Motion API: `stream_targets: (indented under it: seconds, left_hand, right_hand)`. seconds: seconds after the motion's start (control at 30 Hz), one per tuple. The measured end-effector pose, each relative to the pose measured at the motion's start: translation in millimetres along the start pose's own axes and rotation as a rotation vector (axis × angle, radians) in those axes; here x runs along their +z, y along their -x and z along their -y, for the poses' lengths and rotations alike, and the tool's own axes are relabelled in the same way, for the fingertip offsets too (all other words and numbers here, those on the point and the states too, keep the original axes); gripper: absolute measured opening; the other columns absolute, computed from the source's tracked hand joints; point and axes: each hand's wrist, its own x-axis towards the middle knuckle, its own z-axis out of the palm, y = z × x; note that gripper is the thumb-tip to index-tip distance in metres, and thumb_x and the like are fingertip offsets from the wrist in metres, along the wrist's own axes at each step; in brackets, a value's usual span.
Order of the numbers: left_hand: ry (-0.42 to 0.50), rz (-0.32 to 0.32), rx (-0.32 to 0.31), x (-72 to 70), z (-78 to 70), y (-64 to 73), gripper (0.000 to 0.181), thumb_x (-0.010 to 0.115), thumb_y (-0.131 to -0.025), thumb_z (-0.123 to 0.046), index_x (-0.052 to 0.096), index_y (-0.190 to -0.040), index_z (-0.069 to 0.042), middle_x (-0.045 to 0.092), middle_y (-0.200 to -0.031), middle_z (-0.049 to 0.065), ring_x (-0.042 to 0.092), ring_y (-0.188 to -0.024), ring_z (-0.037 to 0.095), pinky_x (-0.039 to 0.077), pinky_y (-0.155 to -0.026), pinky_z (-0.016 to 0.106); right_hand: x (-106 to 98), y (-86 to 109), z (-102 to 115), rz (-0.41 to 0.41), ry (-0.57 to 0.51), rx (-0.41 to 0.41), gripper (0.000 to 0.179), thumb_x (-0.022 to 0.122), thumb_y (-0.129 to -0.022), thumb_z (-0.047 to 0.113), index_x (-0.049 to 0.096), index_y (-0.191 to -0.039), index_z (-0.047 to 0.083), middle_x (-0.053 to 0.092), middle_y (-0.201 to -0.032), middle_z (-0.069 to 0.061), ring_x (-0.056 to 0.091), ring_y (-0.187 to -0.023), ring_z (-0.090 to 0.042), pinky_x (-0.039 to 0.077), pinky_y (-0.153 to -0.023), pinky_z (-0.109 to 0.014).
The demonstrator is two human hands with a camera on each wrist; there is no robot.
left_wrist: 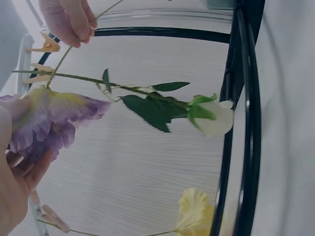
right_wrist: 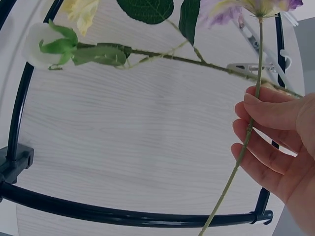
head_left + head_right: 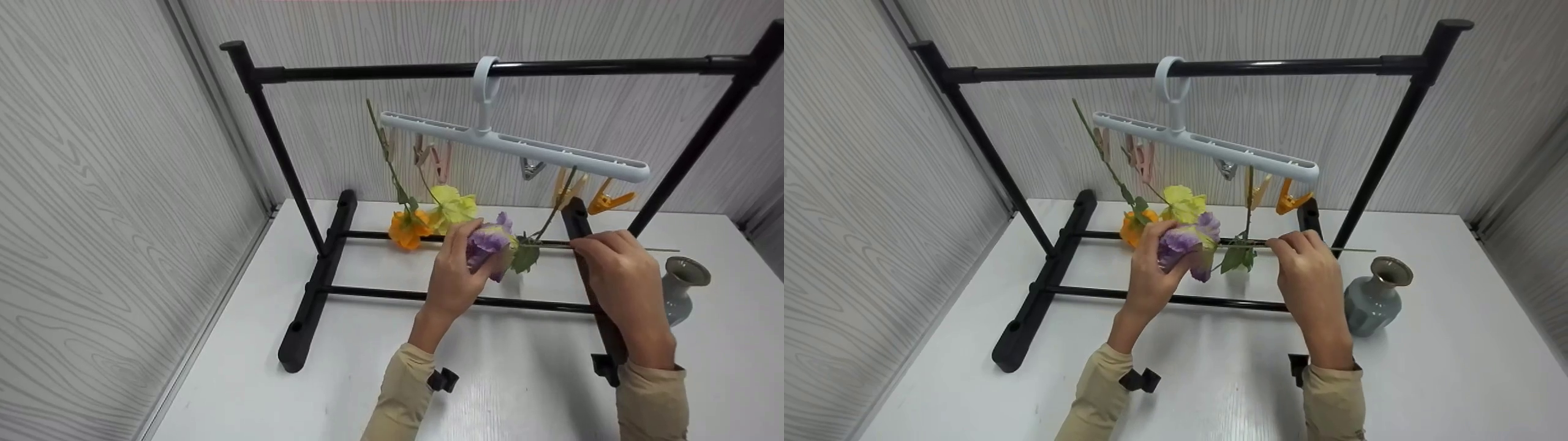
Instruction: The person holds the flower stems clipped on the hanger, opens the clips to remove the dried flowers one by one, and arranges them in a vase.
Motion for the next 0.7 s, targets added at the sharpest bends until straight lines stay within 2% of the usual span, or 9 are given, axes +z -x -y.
stream_targets:
  seconds: [0.1,0.2,0.3,0.5,0.6,0.7]
  left_hand:
    - [0.052,0.049,-0.099,6.2,6.8,3.5,0.071,0.075,-0.083,-0.033,0.037,-0.137,-0.006,0.046,-0.128,0.009,0.052,-0.116,0.017,0.043,-0.098,0.028]
    - [0.066,0.124,-0.195,12.5,13.1,7.1,0.083,0.075,-0.081,-0.041,0.029,-0.142,-0.006,0.043,-0.133,0.007,0.05,-0.118,0.016,0.044,-0.096,0.029]
    - [0.022,0.222,-0.256,19.5,17.6,11.5,0.082,0.072,-0.082,-0.047,0.03,-0.142,-0.008,0.042,-0.134,0.005,0.049,-0.119,0.015,0.043,-0.097,0.028]
    - [-0.025,0.381,-0.279,35.4,19.5,18.5,0.052,0.066,-0.091,-0.035,0.047,-0.132,-0.009,0.05,-0.126,0.003,0.049,-0.118,0.012,0.039,-0.1,0.024]
    - [-0.027,0.424,-0.289,42.2,16.8,21.4,0.045,0.064,-0.093,-0.03,0.052,-0.13,-0.007,0.055,-0.123,0.005,0.052,-0.115,0.012,0.041,-0.097,0.024]
    - [-0.058,0.426,-0.263,47.8,14.9,24.0,0.037,0.062,-0.095,-0.028,0.055,-0.126,-0.009,0.06,-0.117,0.004,0.055,-0.11,0.012,0.044,-0.092,0.023]
  right_hand:
    - [-5,0.5,-4,-0.006,0.015,0.012,0.017,0.069,-0.078,-0.015,0.073,-0.088,-0.002,0.067,-0.082,-0.013,0.058,-0.077,-0.028,0.044,-0.065,-0.035]
    - [-10,0.8,-8,-0.032,0.021,0.013,0.014,0.069,-0.079,-0.013,0.072,-0.087,-0.002,0.068,-0.083,-0.014,0.058,-0.075,-0.028,0.041,-0.066,-0.03]
    - [-14,1.7,-12,-0.056,0.018,0.017,0.01,0.067,-0.083,-0.01,0.072,-0.088,-0.002,0.067,-0.083,-0.016,0.059,-0.074,-0.028,0.039,-0.066,-0.027]
    - [-19,2.3,-16,-0.092,0.008,0.045,0.01,0.067,-0.084,-0.009,0.072,-0.09,-0.004,0.067,-0.082,-0.017,0.059,-0.074,-0.029,0.038,-0.068,-0.025]
    - [-21,2.5,-18,-0.107,0.004,0.072,0.011,0.068,-0.082,-0.01,0.072,-0.09,-0.004,0.067,-0.082,-0.017,0.058,-0.074,-0.028,0.037,-0.07,-0.02]
    - [-23,2.9,-20,-0.123,0.002,0.097,0.011,0.07,-0.081,-0.009,0.073,-0.09,-0.004,0.067,-0.081,-0.017,0.058,-0.074,-0.026,0.035,-0.071,-0.014]
